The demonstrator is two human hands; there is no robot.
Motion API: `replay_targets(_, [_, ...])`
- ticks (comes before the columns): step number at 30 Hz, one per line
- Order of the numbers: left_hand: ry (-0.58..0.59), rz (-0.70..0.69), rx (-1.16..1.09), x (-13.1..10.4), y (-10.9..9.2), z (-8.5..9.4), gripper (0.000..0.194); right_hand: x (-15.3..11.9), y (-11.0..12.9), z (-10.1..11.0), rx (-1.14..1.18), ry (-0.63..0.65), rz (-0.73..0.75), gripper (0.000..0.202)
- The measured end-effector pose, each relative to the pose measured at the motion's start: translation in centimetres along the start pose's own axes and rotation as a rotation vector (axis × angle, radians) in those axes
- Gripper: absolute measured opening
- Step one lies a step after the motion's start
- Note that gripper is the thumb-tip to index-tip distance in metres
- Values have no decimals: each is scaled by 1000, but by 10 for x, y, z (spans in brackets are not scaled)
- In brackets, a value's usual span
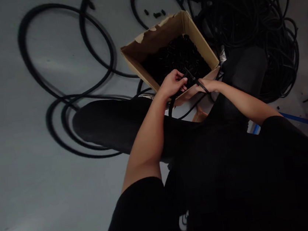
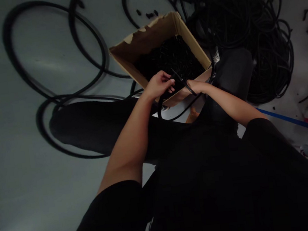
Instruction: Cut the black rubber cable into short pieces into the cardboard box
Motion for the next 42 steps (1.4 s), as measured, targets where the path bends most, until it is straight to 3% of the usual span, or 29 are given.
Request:
replay_targets(5, [31,-119,3,-2,-11,2,43,-6,11,2,-92,-28,-87,26])
replay_targets(11, [28,-146,58,-4,-19,2,46,-8,15,3,-114,-8,-112,30])
replay_targets(17, [40,-199,121,-5,-21,1,44,-13,19,8,-40,-56,-166,47])
replay_targets(24, [55,-192,169,-7,-20,1,39,-16,30,9,44,-99,-105,54])
replay_targets(32, [27,-161,205,-2,-14,7,39,-15,26,13,-39,-159,-181,42])
replay_targets(42, [-22,-143,204,-2,-17,15,45,-24,44,25,-154,-279,-299,27])
Point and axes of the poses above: each hand's wrist, its own x-axis towards the middle knuckle, its own z-axis out of the back of the hand, y = z × x, the point moved 5 cm from there along x, towards the middle knuckle, and after that the axes turned 2 degrees about -y, right-handed, at the moved point
